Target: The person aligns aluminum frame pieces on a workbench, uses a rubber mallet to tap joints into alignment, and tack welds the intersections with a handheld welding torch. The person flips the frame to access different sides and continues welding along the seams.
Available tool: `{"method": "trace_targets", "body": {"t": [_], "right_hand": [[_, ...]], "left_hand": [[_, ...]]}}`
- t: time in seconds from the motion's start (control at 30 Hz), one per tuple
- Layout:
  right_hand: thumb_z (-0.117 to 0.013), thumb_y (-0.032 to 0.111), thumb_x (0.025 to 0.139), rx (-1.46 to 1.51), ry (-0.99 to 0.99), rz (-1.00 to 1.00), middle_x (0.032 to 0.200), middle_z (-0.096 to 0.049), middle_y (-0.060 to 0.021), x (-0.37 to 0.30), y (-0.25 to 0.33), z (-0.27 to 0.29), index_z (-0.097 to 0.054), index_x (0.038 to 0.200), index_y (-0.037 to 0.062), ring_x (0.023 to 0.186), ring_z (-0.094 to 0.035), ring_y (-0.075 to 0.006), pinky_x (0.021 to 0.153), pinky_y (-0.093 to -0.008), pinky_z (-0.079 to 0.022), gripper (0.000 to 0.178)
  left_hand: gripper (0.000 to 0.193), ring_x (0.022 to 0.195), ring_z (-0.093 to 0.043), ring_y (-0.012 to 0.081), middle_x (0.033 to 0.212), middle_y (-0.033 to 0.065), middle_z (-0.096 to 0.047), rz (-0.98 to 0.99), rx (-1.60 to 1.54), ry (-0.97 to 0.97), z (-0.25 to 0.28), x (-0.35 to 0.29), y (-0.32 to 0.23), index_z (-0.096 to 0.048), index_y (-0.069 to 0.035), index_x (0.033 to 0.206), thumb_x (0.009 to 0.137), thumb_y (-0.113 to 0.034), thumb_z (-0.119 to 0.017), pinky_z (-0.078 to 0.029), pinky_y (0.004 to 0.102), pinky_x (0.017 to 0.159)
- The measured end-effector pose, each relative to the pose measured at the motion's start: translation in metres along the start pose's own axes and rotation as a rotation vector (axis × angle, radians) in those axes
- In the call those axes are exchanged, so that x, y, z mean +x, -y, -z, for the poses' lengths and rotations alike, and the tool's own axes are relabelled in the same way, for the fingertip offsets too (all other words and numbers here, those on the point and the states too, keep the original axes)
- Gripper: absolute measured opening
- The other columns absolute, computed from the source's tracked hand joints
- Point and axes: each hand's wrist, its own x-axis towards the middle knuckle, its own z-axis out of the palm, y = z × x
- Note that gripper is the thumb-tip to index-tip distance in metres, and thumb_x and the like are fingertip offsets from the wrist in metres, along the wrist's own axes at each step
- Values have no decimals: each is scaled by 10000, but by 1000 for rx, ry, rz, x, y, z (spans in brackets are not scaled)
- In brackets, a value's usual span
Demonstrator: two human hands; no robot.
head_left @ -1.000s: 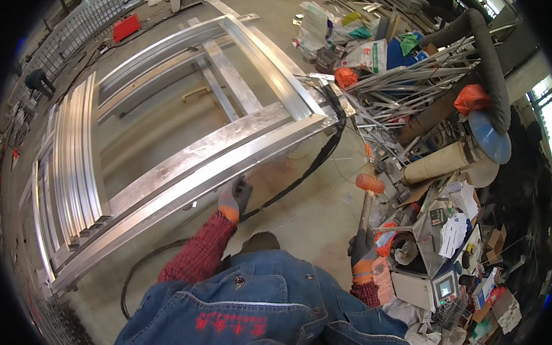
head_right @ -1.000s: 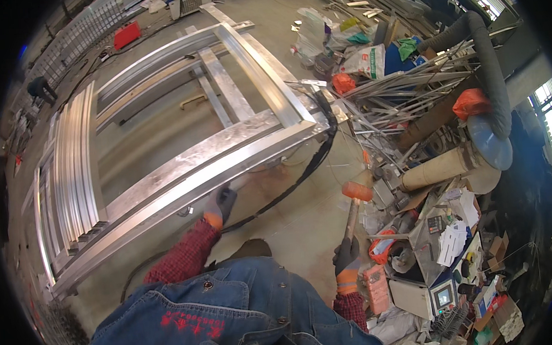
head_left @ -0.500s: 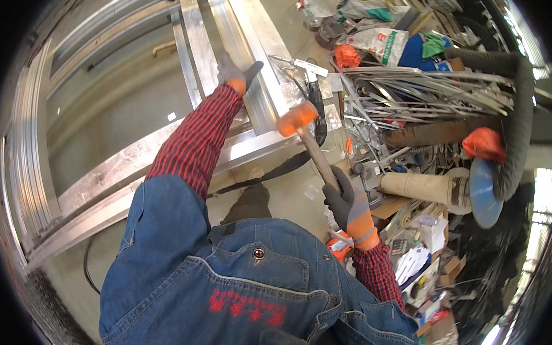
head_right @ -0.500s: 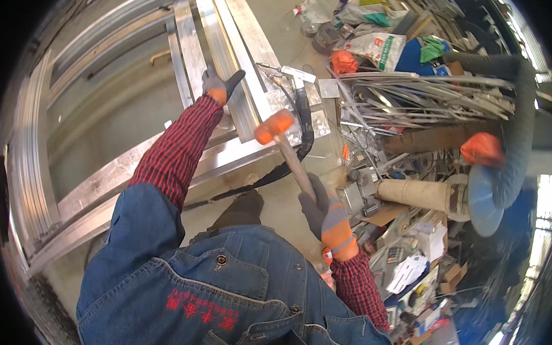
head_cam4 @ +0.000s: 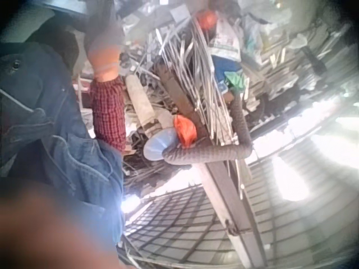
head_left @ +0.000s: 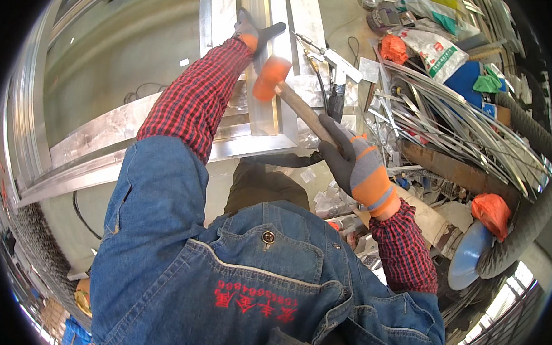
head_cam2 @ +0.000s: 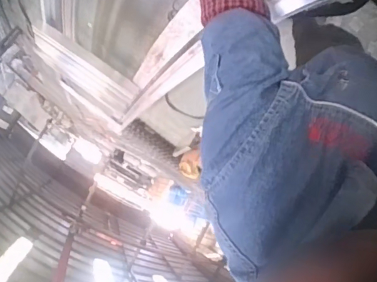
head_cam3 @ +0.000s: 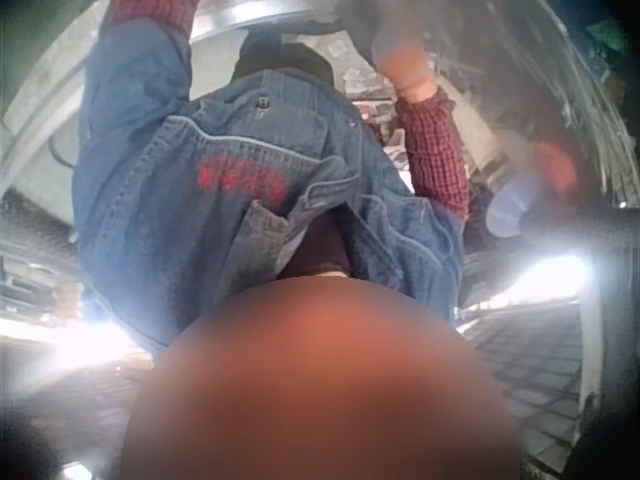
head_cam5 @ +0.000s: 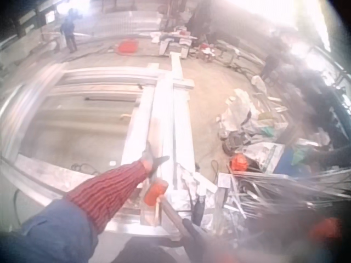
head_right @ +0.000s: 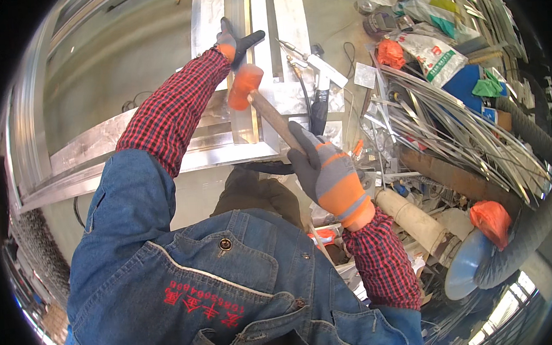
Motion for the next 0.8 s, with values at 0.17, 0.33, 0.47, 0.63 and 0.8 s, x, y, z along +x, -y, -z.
{"method": "trace_targets", "body": {"t": [0.17,0.33,0.47,0.63,0.8], "right_hand": [[-692,245,1075,-419,485,155,1148,-761,-268,27,-7,14,-636,1557,152,981,-765,-474,848,-558,-618,494],[-670,243,1083,-4,231,161,1062,-754,-265,41,-21,12,-597,1582,165,950,-762,-472,838,-544,-620,511],[-692,235,1067,-265,492,208,1074,-765,-225,44,-26,13,-654,1531,145,964,-763,-460,822,-550,-615,474],[-691,278,1083,-141,358,207,1086,-757,-233,47,-28,25,-639,1558,165,967,-758,-467,828,-553,-616,491],[-715,194,1083,-295,451,226,1145,-776,-236,48,-30,25,-638,1576,147,988,-773,-436,836,-479,-620,501]], "left_hand": [[1616,1579,-460,502,1748,388,-326,-49,-17,-51,-3,-10,-1,28,-29,1807,747,-883,-841,-446,521,1304],[1533,1587,-446,507,1744,384,-320,-59,-38,-87,-5,-9,3,-10,-30,1811,804,-873,-801,-425,516,1315],[1518,1569,-465,514,1725,383,-343,-40,27,-85,-9,-2,7,-27,-24,1810,813,-881,-785,-428,508,1308],[1466,1538,-497,537,1743,366,-314,-59,2,-122,-15,-3,8,-44,-66,1816,832,-869,-777,-472,527,1276],[1403,1516,-525,532,1743,343,-319,9,12,-123,-16,-10,-1,-96,-97,1819,849,-847,-777,-501,536,1254]]}}
